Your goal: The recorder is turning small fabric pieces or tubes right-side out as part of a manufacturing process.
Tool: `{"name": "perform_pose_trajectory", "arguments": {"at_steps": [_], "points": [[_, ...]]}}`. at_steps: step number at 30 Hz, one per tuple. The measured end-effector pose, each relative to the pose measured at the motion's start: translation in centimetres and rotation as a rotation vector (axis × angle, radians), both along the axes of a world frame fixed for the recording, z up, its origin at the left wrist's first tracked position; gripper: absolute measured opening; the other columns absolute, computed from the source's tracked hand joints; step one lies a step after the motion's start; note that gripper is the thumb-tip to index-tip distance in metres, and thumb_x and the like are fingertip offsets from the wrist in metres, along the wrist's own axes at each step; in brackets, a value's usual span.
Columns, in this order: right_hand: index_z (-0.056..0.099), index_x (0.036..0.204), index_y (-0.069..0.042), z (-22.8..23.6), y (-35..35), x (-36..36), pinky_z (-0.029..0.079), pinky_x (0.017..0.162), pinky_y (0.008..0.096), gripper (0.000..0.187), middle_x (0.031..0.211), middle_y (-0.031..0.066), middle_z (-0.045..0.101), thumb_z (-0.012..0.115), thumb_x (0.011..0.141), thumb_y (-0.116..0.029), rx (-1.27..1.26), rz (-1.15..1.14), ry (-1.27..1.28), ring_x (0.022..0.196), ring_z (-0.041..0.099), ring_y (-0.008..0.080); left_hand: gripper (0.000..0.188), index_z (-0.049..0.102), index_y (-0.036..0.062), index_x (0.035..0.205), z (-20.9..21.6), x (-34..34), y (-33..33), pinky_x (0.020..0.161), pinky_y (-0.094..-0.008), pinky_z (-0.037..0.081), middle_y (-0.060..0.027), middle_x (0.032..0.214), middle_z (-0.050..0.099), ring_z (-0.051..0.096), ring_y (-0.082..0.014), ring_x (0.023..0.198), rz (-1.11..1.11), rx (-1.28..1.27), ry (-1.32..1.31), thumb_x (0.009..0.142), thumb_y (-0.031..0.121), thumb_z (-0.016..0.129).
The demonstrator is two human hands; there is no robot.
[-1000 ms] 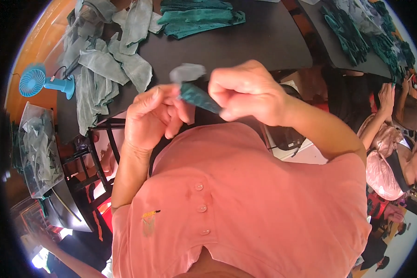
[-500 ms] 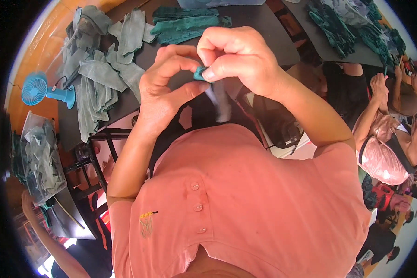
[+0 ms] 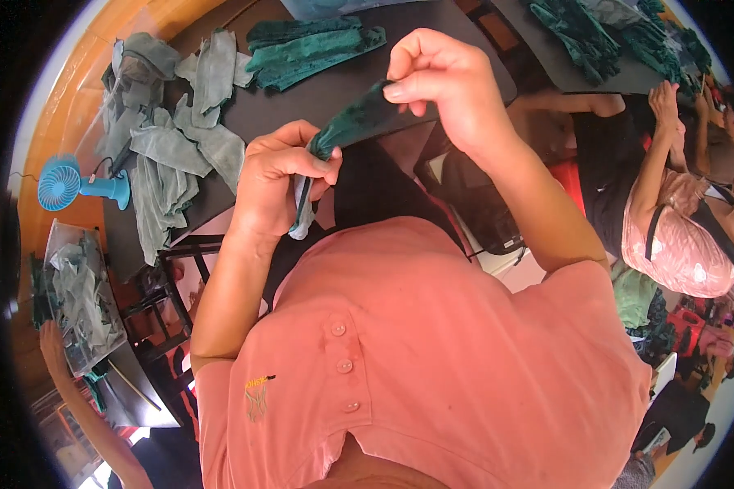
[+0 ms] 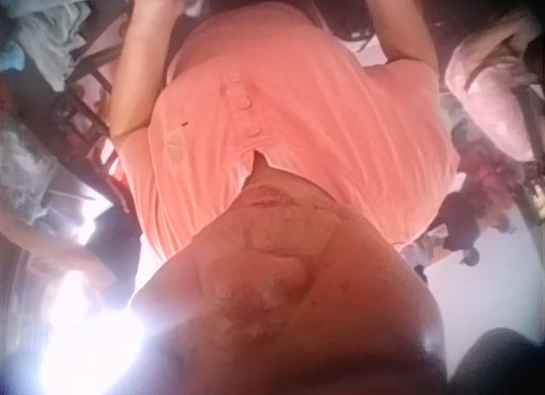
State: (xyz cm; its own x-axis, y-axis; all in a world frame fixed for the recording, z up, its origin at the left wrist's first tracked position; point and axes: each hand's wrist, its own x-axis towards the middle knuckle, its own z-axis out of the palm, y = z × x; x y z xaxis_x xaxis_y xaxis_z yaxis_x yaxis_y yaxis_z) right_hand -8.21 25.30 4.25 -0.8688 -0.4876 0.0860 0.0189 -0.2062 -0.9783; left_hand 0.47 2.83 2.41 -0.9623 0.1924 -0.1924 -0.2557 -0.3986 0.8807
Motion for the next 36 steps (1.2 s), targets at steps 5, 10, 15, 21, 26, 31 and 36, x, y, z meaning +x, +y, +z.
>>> {"name": "perform_pose_trajectory", "arguments": {"at_steps": [5,10,15,21,26,31,36], "points": [[0.065,0.101,-0.008,1.7,-0.7,1.3,0.049,0.078,0.0351,0.04,0.106,0.0069,0.062,0.079,0.066,-0.017,0.369,-0.072,1.25,0.097,0.06,0.0252,0.019,0.062,-0.0049,0.082,0.7,-0.1,-0.1,0.046,-0.0265,0.034,-0.0135,0.066,0.06,0.046,-0.0151,0.048,-0.014,-0.036,-0.036,0.069,0.008,0.059],[0.061,0.087,-0.004,0.2,-1.5,1.5,0.041,0.055,0.0351,0.011,0.072,0.0079,0.057,0.069,0.082,-0.009,0.338,0.095,1.117,0.06,0.054,0.022,0.015,0.064,-0.0063,0.083,1.8,-0.4,0.1,0.053,-0.026,0.042,-0.0124,0.069,0.061,0.056,-0.017,0.057,-0.17,0.016,-0.076,0.07,0.002,0.061],[0.059,0.08,0.002,1.9,-0.7,1.7,0.036,0.052,0.0284,0.013,0.065,0.0069,0.051,0.066,0.085,-0.007,0.399,-0.082,0.865,0.055,0.045,0.015,0.025,0.066,-0.0003,0.091,1.8,-0.3,-0.3,0.065,-0.032,0.045,-0.0126,0.083,0.062,0.058,-0.0256,0.073,0.9,-1.468,1.265,0.067,-0.007,0.062],[0.059,0.082,0.002,-0.3,-1.7,2.2,0.037,0.055,0.0268,0.012,0.071,0.0065,0.054,0.068,0.084,-0.007,0.309,-0.089,0.819,0.061,0.049,0.0129,0.027,0.066,-0.0018,0.101,1.2,2.1,1.8,0.067,-0.0282,0.047,-0.0077,0.084,0.064,0.058,-0.0171,0.074,0.406,-0.6,0.532,0.076,0.004,0.075],[0.055,0.083,0.003,-2.1,-2.7,3.9,0.046,0.063,0.0279,0.01,0.085,0.01,0.06,0.065,0.082,0.002,0.176,-0.034,0.81,0.069,0.056,0.017,0.032,0.064,-0.0065,0.108,-0.4,0.3,1.8,0.062,-0.0263,0.047,-0.0088,0.09,0.067,0.062,-0.0162,0.076,0.234,-0.005,-0.023,0.083,0.011,0.074],[0.055,0.083,0.002,-3.4,-2.9,3.8,0.046,0.062,0.0289,0.013,0.086,0.0115,0.06,0.067,0.078,0.003,0.17,-0.058,0.93,0.07,0.058,0.0228,0.027,0.064,-0.0066,0.105,-1.2,-0.6,1.3,0.061,-0.0255,0.046,-0.0119,0.09,0.066,0.062,-0.0172,0.071,0.23,0.105,-0.048,0.079,-0.002,0.069],[0.057,0.083,0.0,-5.7,-3.6,5.1,0.045,0.058,0.0319,0.021,0.079,0.0094,0.057,0.075,0.072,0.001,0.207,-0.111,0.882,0.067,0.057,0.0242,0.027,0.062,-0.0072,0.102,-1.1,-0.5,0.8,0.052,-0.0258,0.043,-0.0144,0.087,0.066,0.058,-0.0174,0.059,0.335,-0.018,-0.003,0.075,-0.012,0.061]]}}
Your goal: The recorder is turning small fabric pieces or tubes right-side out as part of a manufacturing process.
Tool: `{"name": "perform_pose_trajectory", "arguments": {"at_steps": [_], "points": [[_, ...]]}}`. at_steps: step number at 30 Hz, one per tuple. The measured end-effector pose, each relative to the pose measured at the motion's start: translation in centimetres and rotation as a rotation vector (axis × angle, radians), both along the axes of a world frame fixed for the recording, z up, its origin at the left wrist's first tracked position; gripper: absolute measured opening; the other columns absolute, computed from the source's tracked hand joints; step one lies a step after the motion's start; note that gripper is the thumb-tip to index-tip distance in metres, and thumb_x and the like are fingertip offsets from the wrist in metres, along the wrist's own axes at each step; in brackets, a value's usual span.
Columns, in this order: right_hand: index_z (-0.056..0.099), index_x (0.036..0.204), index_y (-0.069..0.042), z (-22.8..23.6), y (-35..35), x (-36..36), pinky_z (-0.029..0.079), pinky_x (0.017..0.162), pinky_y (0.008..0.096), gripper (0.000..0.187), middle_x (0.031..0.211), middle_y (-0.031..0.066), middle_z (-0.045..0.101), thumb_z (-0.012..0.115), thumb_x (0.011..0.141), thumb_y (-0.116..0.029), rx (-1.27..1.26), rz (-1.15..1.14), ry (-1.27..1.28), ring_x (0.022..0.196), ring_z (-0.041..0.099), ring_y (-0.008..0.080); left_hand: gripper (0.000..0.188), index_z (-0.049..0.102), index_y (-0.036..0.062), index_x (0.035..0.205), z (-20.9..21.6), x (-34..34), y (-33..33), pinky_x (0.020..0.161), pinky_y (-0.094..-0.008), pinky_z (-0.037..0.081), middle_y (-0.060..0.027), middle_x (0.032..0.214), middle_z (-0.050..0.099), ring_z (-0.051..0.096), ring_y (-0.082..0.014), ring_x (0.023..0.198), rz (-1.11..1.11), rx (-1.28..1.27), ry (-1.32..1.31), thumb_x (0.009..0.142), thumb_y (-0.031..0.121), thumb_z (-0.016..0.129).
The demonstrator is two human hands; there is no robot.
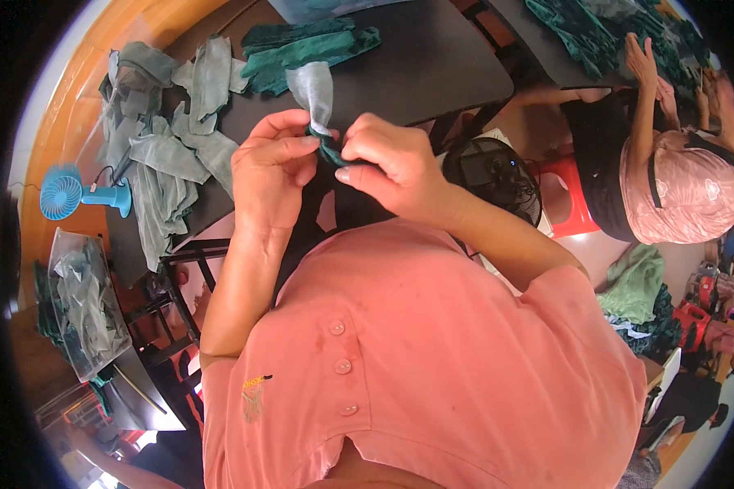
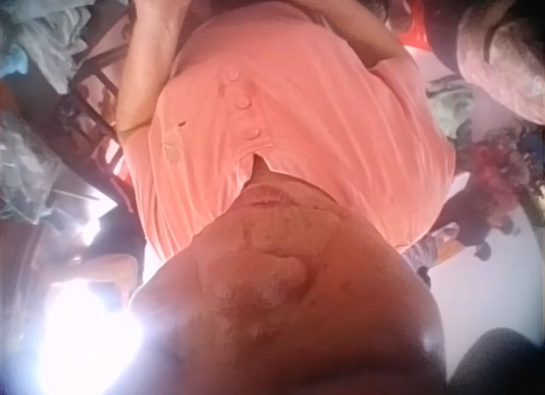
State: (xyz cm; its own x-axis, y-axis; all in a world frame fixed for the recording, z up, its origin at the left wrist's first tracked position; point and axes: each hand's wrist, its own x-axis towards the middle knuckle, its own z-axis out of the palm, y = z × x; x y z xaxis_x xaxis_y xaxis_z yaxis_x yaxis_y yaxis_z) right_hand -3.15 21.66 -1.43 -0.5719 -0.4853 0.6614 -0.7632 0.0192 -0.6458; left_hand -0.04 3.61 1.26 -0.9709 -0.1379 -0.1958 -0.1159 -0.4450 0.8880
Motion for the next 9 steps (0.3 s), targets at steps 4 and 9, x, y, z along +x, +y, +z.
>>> {"name": "perform_pose_trajectory", "arguments": {"at_steps": [4,9], "points": [[0.058,0.082,0.0,0.2,0.0,0.6,0.044,0.057,0.0303,0.018,0.074,0.0065,0.054,0.075,0.079,-0.007,-0.009,-0.026,-0.12,0.062,0.055,0.0167,0.024,0.061,-0.0063,0.1,0.6,0.4,0.4,0.047,-0.0261,0.042,-0.014,0.084,0.065,0.057,-0.0177,0.056,0.021,0.102,0.049,0.077,-0.012,0.057],[0.064,0.095,-0.004,3.4,-0.6,-2.2,0.041,0.062,0.0232,0.028,0.076,0.0007,0.06,0.064,0.091,-0.031,-0.078,-0.042,-0.897,0.067,0.054,0.0086,0.03,0.057,-0.0062,0.11,-0.1,0.7,1.3,0.055,-0.0285,0.052,-0.0211,0.09,0.068,0.065,-0.0224,0.067,-0.002,-0.039,0.151,0.08,-0.009,0.055]]}}
